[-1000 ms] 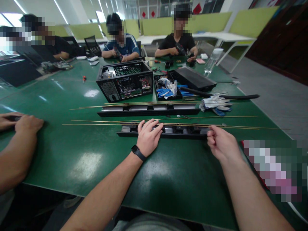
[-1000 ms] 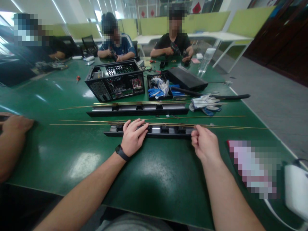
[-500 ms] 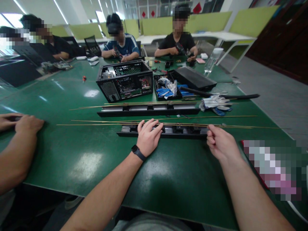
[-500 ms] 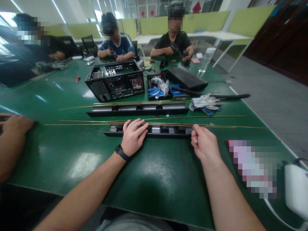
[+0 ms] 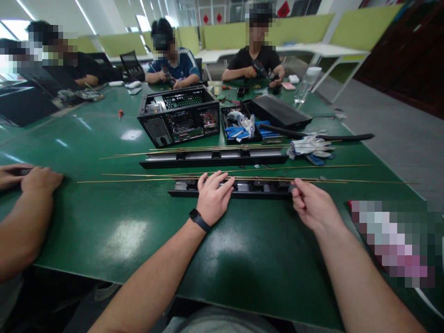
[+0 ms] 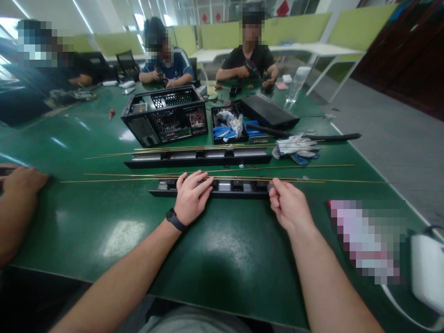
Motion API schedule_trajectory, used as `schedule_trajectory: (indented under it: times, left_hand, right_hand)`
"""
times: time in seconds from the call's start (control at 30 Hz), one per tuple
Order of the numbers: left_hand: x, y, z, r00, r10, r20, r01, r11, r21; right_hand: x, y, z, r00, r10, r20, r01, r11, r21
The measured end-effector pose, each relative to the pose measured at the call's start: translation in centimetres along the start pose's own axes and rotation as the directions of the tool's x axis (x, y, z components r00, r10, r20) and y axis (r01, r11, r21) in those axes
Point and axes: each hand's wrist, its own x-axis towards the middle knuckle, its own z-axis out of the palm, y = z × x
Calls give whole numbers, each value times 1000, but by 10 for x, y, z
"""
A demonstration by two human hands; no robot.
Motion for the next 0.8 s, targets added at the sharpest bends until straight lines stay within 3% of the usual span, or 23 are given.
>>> schedule_trajectory:
  times: [0.17,0.33,0.53,0.7,0.8]
  left_hand:
    - [0,0,0,1000,17,-12,-17,1000,5]
    - [0,0,0,1000,8,-2,-8,1000,16]
    - [-1,-1,1,999,33,-19,-33,999,24]
    - [-1,-2,2,999,34,-19,-34,999,32]
    - [-1,-2,2,1000,22,-8,-21,999,31]
  right_hand:
    - [-2,-4,2,994,-5,-111,10,999,40]
    - [-10,-5,9,1000,27,-14,-27,1000,4]
    - [-8,-3,8,996,-8,-86,11,1000,27]
    - [-5,-2,4,999,30,29,-29,999,-15]
    - [-2,-2,3,1000,29,-8,-29,1000,7]
